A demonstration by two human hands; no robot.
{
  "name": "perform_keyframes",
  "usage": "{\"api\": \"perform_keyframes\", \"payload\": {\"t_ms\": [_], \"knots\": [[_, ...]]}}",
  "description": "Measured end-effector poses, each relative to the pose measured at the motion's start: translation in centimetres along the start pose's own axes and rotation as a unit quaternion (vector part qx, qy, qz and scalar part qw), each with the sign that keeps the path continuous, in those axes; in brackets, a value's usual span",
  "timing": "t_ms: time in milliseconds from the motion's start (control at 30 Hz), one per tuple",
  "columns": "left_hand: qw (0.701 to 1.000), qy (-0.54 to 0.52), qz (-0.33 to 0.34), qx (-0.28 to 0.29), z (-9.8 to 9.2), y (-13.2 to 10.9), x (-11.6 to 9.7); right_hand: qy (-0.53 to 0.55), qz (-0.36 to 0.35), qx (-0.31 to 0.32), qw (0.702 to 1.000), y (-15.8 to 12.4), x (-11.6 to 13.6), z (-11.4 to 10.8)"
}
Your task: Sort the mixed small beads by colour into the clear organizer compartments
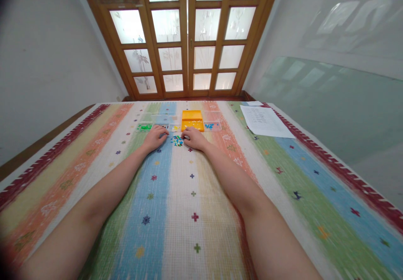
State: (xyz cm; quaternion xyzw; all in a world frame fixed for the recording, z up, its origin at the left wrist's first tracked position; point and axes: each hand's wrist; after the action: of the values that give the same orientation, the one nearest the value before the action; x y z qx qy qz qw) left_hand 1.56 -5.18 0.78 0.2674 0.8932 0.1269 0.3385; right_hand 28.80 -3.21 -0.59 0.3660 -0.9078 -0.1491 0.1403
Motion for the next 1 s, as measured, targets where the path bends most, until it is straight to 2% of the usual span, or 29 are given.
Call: {"api": "perform_keyframes", "payload": {"t_ms": [433,600,800,900,1000], "knots": [[1.0,0.001,0.003,0.006,0.1,0.0,0.3,0.0,0.0,-0.006,1.0,0.1,-0.2,0.4],[1.0,-0.007,0.0,0.007,0.2,0.0,0.3,0.013,0.01,-0.028,0.999,0.2,-0.2,0.4],[1.0,0.003,0.016,0.013,0.2,0.0,0.5,0.01,0.083,-0.087,0.993,0.1,-0.9,-0.8],[1.0,0.008,0.015,0.022,0.2,0.0,0.5,-0.009,0.142,-0.145,0.979,-0.1,-2.6,-1.3],[1.0,0.004,0.021,0.021,0.2,0.0,0.6,-0.037,0.231,-0.193,0.953,-0.5,-4.9,-1.6]]}}
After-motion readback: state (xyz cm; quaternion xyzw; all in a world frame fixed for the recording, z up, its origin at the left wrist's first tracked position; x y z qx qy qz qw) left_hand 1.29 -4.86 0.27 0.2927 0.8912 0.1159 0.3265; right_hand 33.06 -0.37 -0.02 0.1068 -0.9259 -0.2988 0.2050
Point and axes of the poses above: each hand's wrist, its own y-axis towards the middle knuckle, its own z-axis out of the palm, x = y × z, and after that the axes turned 14 degrees about -y, right-handed
